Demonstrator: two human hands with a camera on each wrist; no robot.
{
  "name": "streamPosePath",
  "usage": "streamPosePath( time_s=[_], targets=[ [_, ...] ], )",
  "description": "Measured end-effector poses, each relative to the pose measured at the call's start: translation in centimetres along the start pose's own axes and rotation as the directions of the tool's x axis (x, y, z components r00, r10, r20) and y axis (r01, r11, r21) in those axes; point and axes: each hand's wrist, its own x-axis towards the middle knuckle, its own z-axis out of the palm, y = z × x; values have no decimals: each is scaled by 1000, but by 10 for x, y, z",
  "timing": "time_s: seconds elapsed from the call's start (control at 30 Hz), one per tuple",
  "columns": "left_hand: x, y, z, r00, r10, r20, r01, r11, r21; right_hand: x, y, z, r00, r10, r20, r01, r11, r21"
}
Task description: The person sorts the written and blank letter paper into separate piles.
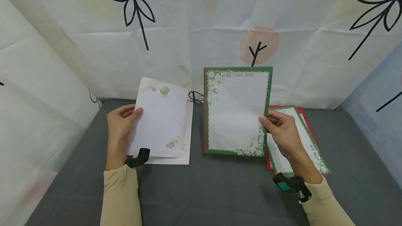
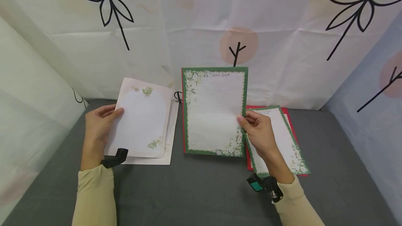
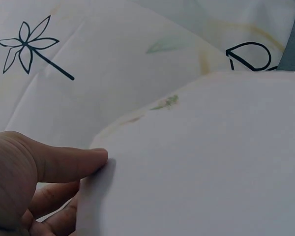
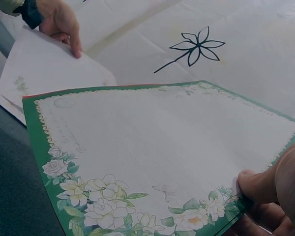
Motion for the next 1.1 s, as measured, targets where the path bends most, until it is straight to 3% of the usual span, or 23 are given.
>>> streamPosePath(
  time_s=[0.27,0.6,0.9,1.1],
  targets=[
    [2,-6,-1,997,66,-36,-70,989,-130,0,-2,-1,1000,12,0,-12,1000,-25],
    [-5,1,3,996,94,-6,-95,994,-55,-1,-4,-3,1000,3,21,-2,999,-43],
    [-10,5,9,995,100,21,-98,992,-79,0,-4,-4,1000,-11,27,12,1000,-28],
    [-16,9,22,986,149,81,-141,986,-89,0,-3,-4,1000,-8,26,9,999,-37]
  ],
)
